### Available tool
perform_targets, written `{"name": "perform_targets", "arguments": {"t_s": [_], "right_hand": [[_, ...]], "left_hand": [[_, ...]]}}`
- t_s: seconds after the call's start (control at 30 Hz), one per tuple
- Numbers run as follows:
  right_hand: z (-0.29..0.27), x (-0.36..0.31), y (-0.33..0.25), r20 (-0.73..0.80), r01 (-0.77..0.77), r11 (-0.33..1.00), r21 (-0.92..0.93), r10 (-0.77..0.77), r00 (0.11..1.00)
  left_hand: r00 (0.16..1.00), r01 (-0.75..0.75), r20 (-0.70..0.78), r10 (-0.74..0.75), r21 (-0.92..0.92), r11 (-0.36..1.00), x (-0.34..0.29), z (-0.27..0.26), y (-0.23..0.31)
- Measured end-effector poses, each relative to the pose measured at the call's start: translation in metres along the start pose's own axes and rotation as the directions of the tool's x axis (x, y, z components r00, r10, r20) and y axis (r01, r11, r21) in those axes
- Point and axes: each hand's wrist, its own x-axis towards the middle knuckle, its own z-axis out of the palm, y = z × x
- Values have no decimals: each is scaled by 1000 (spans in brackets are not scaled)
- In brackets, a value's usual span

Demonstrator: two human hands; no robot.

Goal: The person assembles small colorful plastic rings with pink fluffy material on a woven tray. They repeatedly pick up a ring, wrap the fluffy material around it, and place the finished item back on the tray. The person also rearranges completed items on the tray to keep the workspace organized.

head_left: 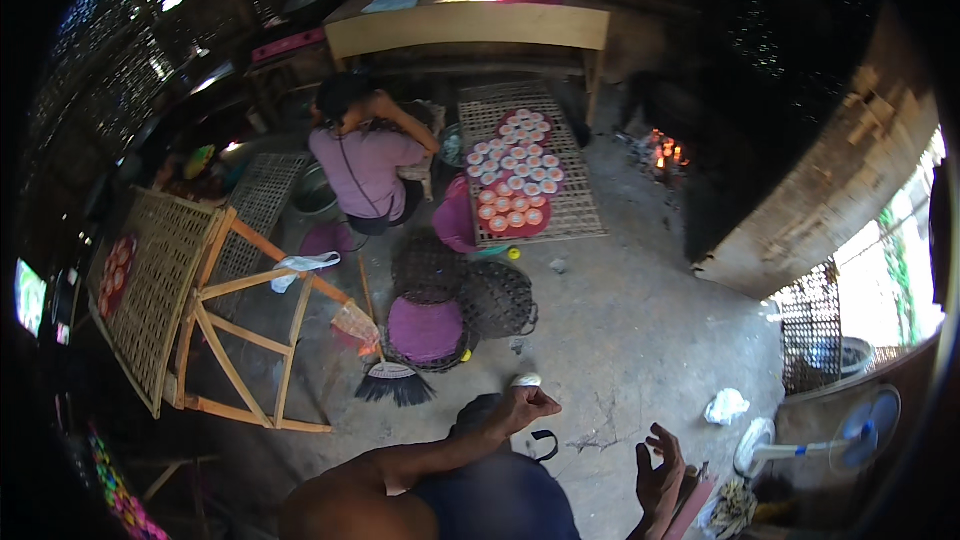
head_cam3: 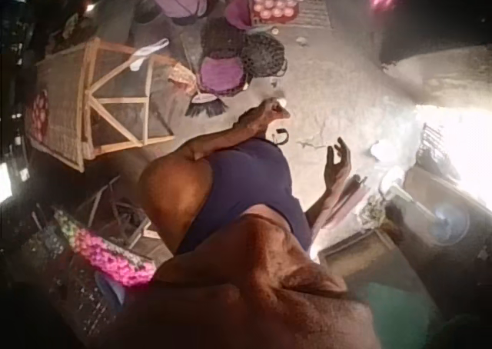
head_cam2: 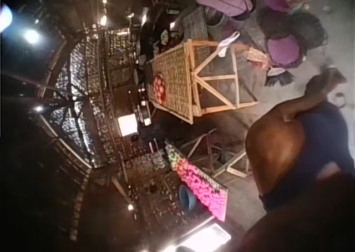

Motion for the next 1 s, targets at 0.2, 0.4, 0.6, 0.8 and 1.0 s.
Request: {"name": "perform_targets", "arguments": {"t_s": [0.2,0.4,0.6,0.8,1.0], "right_hand": [[17,157,-11,105,76,997,-17,-74,992],[7,269,11,112,109,983,146,-126,986],[-20,402,90,144,30,983,179,-57,988],[-90,549,110,163,201,973,115,-219,962],[-134,666,128,161,298,954,18,-297,941]], "left_hand": [[985,-147,-128,116,-273,951,131,-7,51],[986,-166,-40,162,-227,960,240,34,138],[994,-105,-60,93,-243,964,343,87,193],[987,-121,-150,57,-467,876,431,154,248],[980,-168,-172,104,-415,894,514,189,298]]}}
